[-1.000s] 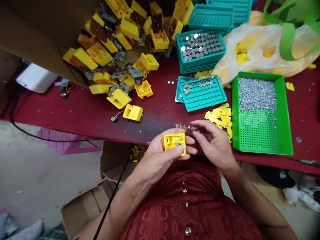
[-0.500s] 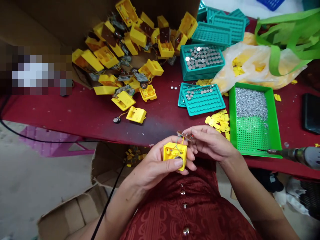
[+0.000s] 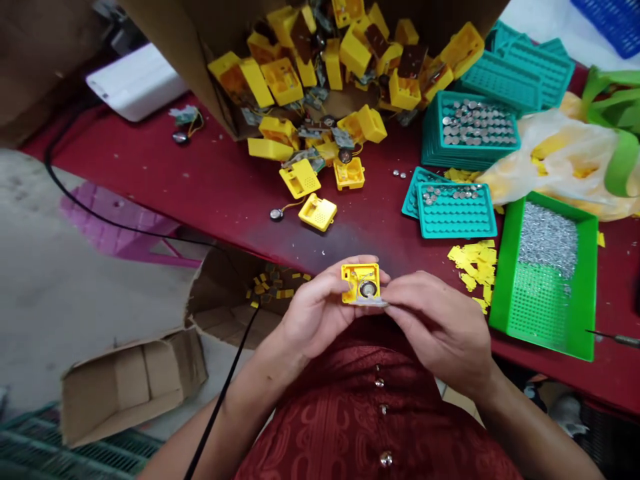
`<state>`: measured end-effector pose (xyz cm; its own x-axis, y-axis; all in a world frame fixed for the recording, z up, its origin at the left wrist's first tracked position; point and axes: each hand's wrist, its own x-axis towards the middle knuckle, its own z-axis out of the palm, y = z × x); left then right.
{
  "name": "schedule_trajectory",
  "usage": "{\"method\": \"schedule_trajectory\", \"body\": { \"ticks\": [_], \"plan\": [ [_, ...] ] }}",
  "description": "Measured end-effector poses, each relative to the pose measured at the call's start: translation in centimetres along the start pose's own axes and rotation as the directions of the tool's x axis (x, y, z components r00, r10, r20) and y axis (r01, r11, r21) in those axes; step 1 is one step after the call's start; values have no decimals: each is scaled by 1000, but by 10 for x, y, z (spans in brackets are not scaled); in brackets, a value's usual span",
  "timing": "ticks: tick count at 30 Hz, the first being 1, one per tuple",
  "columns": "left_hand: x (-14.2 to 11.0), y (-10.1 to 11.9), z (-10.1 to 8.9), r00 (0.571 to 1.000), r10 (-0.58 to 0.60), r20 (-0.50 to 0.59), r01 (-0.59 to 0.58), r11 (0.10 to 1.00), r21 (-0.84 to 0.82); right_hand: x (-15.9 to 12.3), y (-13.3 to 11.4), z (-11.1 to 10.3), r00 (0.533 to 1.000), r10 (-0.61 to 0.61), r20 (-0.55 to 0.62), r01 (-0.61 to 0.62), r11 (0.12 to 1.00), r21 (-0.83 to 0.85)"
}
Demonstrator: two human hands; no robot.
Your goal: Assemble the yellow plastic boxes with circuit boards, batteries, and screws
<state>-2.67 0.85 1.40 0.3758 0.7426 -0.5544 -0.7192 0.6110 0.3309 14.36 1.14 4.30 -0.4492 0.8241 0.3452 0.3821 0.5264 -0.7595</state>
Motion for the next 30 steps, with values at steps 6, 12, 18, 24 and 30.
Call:
{"method": "schedule_trajectory", "body": {
  "ticks": [6, 12, 18, 24, 30],
  "plan": [
    [-6, 4, 5, 995, 39, -92, -27, 991, 132, 0, -5, -3, 983, -89, 158, 110, 985, -133],
    [-6, 5, 9, 999, -20, -36, 23, 994, 106, 2, -15, -14, 986, -35, 165, 80, 958, -277],
    [-3, 6, 5, 1000, 3, 4, -4, 982, 191, 7, -15, -19, 981, 107, 159, -59, 958, -280],
    [-3, 3, 2, 998, -22, 60, 9, 977, 212, 16, -11, -22, 972, 158, 175, -120, 970, -212],
    [-4, 6, 6, 999, -31, 15, 27, 981, 190, 21, -8, -25, 968, 135, 210, -96, 977, -188]
  ]
}}
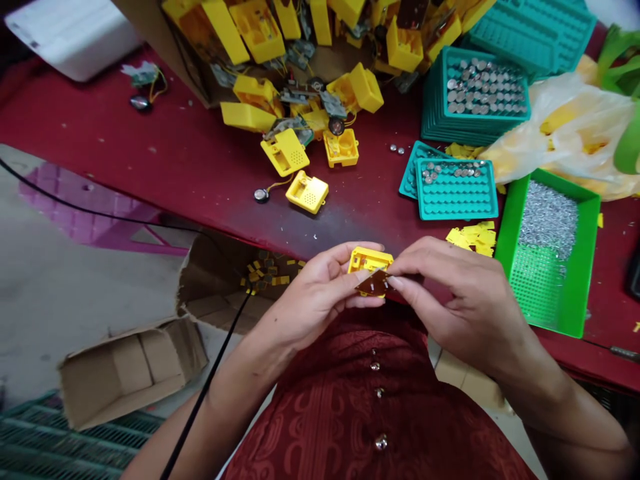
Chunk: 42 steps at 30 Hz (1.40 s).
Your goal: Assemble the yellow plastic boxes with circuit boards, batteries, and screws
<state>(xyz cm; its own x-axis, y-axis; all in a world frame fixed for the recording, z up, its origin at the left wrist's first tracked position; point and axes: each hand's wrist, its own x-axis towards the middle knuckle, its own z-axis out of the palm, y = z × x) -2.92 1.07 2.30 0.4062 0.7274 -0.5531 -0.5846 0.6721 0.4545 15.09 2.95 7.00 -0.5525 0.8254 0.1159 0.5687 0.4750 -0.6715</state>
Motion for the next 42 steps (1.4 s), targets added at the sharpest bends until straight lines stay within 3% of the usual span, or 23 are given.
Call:
{"method": "schedule_trajectory", "body": {
  "ticks": [7, 12, 16, 19, 23, 28, 34, 38, 42],
  "plan": [
    [5, -1, 2, 997, -44, -55, 44, 999, -1, -3, 2, 4, 996, 71, -57, -70, 997, 14],
    [7, 0, 0, 999, -53, -7, 53, 998, -30, -6, 6, -7, 986, -65, 151, 50, 994, 99],
    [6, 0, 1, 998, -54, 9, 54, 998, -31, -6, 9, -11, 972, -150, 181, 144, 989, 44],
    [6, 0, 0, 997, -76, 6, 76, 997, 0, -5, 10, -6, 965, -205, 165, 210, 978, -12],
    [6, 0, -2, 994, -76, 75, 78, 997, -27, -3, 9, 0, 1000, 7, 7, -7, 1000, -22],
    [3, 1, 0, 998, -15, 54, 19, 996, -87, -4, 6, 3, 964, -260, -60, 248, 957, -150],
    [-1, 0, 2, 997, 50, -57, -51, 998, -22, -8, 6, 7, 983, -143, -115, 134, 987, -86],
    [-4, -2, 3, 998, 58, -16, -58, 998, -5, -7, 6, 4, 998, -50, -40, 47, 997, -63],
    [-4, -6, 7, 995, 96, -28, -92, 988, 121, -5, 7, -1, 1000, -18, 22, 19, 997, -79]
  ]
}}
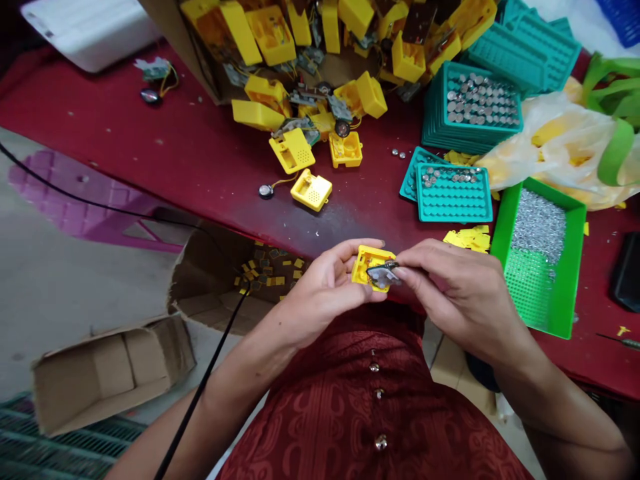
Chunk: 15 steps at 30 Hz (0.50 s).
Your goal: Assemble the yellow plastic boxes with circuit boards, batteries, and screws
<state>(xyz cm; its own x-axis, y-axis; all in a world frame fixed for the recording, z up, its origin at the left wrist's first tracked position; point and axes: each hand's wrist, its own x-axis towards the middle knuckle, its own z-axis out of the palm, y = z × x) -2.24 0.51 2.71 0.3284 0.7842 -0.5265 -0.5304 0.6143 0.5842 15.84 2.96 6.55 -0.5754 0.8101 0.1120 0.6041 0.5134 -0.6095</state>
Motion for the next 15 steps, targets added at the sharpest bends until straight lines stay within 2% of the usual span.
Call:
{"method": "schedule_trajectory", "body": {
  "ticks": [6, 11, 15],
  "plan": [
    [1, -2, 3, 999, 38, 34, -42, 990, 132, 5, 2, -4, 997, -55, 48, 58, 996, -65],
    [2, -2, 3, 999, 27, 47, -35, 985, 172, 6, 3, -8, 984, -15, 175, 31, 996, -87],
    [3, -3, 4, 998, 10, 64, -21, 985, 174, 9, 2, -11, 970, -56, 235, 86, 989, -118]
  ]
}}
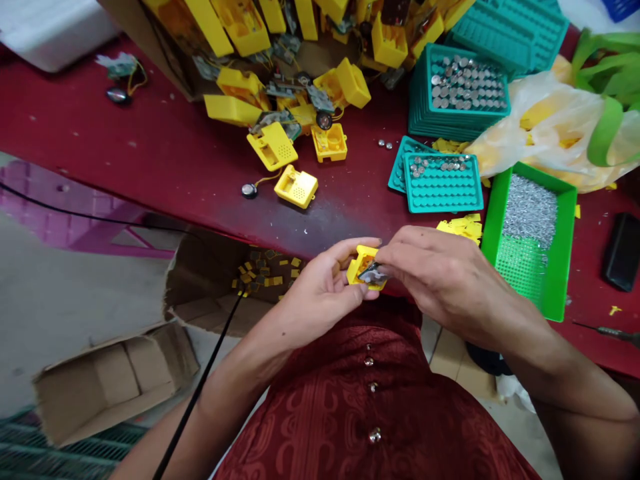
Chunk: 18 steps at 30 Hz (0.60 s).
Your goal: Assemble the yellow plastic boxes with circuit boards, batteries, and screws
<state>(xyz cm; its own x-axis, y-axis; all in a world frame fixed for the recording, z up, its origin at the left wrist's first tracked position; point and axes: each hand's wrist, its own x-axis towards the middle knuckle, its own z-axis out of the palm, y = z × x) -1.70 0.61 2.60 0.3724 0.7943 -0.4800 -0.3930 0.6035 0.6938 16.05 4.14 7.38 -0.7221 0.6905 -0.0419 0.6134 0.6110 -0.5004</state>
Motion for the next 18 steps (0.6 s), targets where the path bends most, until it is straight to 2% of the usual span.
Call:
{"method": "schedule_trajectory", "body": {
  "ticks": [5, 11, 18],
  "plan": [
    [3, -4, 0, 1000, 6, 2, -6, 1000, -4, 1, 0, 0, 999, -51, -5, 50, 996, -67],
    [7, -9, -3, 999, 15, -34, -16, 998, -56, -1, 1, 4, 999, 10, -47, -11, 1000, -7],
    [7, -9, -6, 1000, -10, 23, 12, 994, -112, 1, 1, 5, 998, 46, -51, -48, 998, -39]
  ]
}}
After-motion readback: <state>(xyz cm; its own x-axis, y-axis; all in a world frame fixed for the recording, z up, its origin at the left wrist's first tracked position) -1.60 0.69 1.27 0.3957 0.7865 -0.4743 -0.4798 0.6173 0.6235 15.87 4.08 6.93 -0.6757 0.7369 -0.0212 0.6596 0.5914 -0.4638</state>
